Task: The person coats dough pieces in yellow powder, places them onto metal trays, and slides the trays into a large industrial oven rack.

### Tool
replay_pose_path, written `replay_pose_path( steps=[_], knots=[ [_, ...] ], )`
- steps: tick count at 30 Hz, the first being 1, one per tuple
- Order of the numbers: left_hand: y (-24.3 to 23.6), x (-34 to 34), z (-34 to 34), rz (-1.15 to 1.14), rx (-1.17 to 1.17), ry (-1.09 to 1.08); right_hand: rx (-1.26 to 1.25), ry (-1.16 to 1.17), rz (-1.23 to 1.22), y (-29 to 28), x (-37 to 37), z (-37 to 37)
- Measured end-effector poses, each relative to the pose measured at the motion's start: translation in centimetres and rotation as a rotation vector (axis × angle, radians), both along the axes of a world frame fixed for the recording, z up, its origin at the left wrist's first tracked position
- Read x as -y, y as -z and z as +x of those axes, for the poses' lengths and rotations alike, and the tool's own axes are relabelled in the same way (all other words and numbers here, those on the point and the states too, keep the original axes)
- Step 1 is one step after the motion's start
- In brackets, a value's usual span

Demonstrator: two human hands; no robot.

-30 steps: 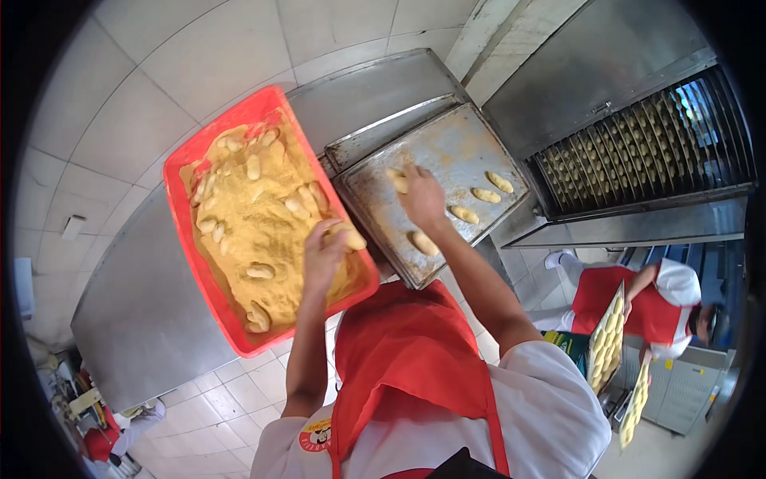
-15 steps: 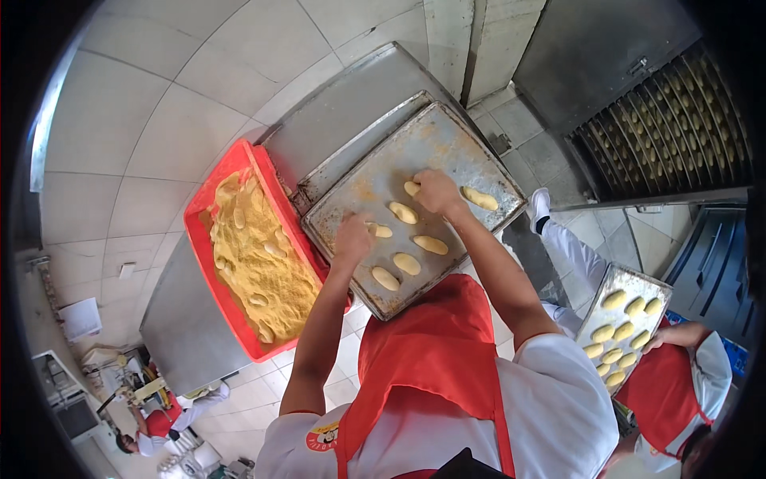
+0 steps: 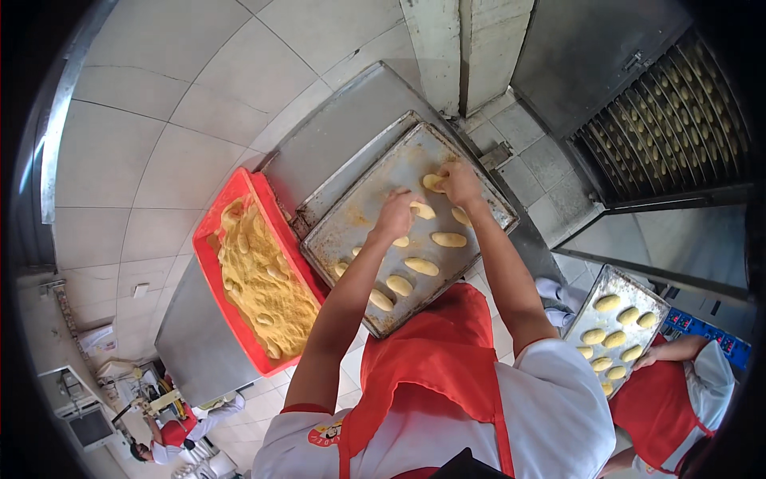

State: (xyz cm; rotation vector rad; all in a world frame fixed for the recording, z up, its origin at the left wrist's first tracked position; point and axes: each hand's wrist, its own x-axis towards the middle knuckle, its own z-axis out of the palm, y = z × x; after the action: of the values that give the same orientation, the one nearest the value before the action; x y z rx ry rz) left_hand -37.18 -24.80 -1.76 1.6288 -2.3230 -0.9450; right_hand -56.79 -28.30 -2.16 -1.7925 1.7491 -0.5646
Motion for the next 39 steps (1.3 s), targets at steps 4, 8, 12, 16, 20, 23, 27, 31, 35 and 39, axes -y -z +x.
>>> replay_pose_path(
  steps=[4, 8, 12, 16, 20, 23, 27, 31, 35, 39],
  knots=[
    [1.6, -0.9, 1.2, -0.142, -0.085, 0.028, 0.057, 0.003, -0.025, 1.9, 0.0, 1.1],
    [-2.1, -3.2, 5.3, -0.372, -0.051, -0.068, -0.136, -0.031, -0.219, -0.3, -1.2, 1.6],
    [-6.2, -7.9, 20.4, -0.568, 0.037, -0.469, 0.069, 0.071, -0.382, -3.0, -4.6, 9.9],
    [-2.5, -20.5, 38.8, -0.244, 0.479, -0.82, 0.437, -0.299, -0.1, -6.5, -10.4, 28.4],
    [-0.4, -30.7, 42.6, -0.207, 0.341, -0.665, 0.281, -0.558, -0.158, -1.3, -15.1, 45.0],
    [1.8, -33.5, 47.5, -0.243, 0.038, -0.618, 0.019, -0.525, -0.072, 2.3, -14.4, 50.4],
    [1.4, -30.4, 51.5, -0.129, -0.409, -1.2, 0.192, -0.338, -0.148, 1.8, -14.6, 52.5],
    [-0.1, -23.6, 56.2, -0.547, -0.244, -0.969, -0.064, -0.43, -0.244, 2.6, -15.3, 55.8],
    [1.8, -21.8, 59.9, -0.493, 0.006, -0.78, 0.207, -0.097, -0.143, -0.9, -11.1, 60.8],
    [4.7, -21.5, 58.1, -0.303, -1.103, -0.888, -0.53, -0.315, -0.055, 2.2, -4.0, 61.7]
  ],
)
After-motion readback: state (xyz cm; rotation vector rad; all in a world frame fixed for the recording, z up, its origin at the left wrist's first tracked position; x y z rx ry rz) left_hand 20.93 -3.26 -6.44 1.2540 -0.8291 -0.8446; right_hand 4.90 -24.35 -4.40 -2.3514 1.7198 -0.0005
